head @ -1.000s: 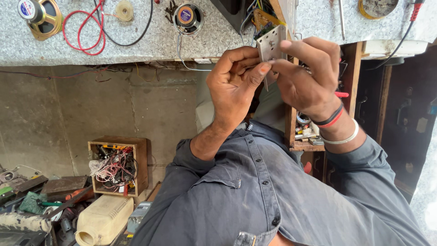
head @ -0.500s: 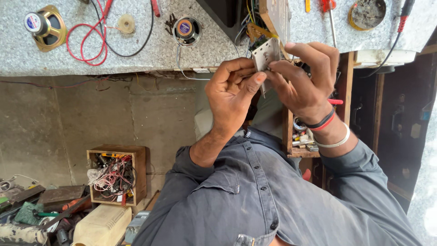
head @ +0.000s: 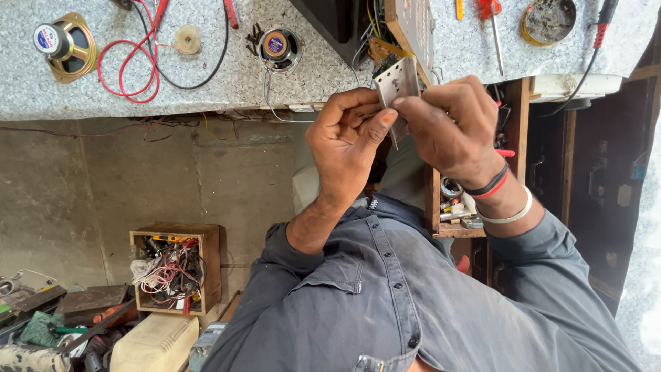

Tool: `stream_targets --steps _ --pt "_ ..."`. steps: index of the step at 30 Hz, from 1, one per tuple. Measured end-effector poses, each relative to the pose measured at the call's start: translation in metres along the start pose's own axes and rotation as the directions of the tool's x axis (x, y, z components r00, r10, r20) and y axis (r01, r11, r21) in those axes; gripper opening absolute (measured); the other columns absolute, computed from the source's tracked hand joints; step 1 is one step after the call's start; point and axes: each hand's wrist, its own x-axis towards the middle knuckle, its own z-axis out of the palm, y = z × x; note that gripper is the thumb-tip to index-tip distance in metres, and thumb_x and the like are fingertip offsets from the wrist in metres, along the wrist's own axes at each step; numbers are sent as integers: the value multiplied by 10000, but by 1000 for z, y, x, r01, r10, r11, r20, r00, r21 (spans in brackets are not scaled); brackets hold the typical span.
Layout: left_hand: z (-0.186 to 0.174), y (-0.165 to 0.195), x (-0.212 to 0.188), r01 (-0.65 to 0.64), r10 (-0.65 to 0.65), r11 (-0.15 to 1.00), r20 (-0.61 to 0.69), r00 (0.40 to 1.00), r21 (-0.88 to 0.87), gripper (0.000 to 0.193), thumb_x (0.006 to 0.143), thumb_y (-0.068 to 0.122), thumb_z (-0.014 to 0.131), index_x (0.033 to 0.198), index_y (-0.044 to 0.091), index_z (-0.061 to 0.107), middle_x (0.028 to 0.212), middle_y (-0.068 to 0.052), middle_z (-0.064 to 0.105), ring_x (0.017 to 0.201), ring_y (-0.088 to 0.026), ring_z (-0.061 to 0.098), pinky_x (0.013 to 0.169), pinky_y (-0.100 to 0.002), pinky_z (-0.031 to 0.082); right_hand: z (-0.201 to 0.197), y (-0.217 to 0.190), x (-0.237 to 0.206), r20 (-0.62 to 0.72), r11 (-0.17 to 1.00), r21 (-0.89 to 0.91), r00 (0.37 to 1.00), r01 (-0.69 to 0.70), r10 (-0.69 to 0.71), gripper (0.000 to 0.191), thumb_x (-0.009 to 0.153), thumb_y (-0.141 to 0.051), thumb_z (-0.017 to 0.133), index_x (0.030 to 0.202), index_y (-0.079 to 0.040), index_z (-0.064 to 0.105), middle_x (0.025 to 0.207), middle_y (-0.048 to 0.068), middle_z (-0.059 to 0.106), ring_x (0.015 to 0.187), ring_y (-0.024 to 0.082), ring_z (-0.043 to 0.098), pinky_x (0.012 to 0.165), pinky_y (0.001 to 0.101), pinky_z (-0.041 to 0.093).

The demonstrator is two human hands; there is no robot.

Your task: The person solders components on a green circuit board using a soldering iron, holding a sponge in the other hand to clean the tip. They then use a screwdriver to fasten a panel onto a speaker cabinet, handle wires and small parts, and use pliers on the assembly.

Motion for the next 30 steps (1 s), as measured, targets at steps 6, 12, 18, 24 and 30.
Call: stream_targets --steps 6,12,18,24,30 --pt "0 -1 -1 12 -11 998 18 1000 -68 291 1009 10 762 1244 -60 605 1111 -136 716 1033 -128 704 910 -234 584 -3 -4 2 -14 996 12 996 -85 85 295 873 -71 871 1115 21 729 928 83 564 738 232 541 609 354 439" --pt "1 -1 -1 7 -7 1000 -6 1000 -1 285 1005 5 759 1236 -73 612 1095 -152 731 1004 -133 712 882 -232 588 -3 -5 3 -50 987 -157 999 -26 18 241 953 -113 934 1108 -98 751 995 24 596 794 228 550 656 351 453" --pt "1 -5 -4 17 -17 1000 1 1000 -17 304 999 7 764 1244 -68 600 1088 -144 726 999 -128 710 887 -233 587 -1 -3 -7 -2 999 -45 1000 -17 17 252 975 36 824 1190 -69 746 1055 49 598 874 227 603 681 329 485" --pt "4 -3 -2 15 -15 1000 8 1000 -25 300 1002 6 769 1242 -70 606 1067 -145 728 991 -124 706 884 -229 585 -3 -4 -2 -11 998 12 998 -61 61 232 1003 17 849 1197 -69 757 1027 52 596 830 216 578 658 326 460" --pt "4 -1 -4 17 -17 999 8 1000 -33 281 1003 16 764 1227 -57 609 1065 -129 733 982 -105 705 844 -207 575 -5 -7 -2 -66 992 -74 993 -100 95 247 936 -165 908 1111 -105 746 969 42 578 779 221 541 661 346 435"
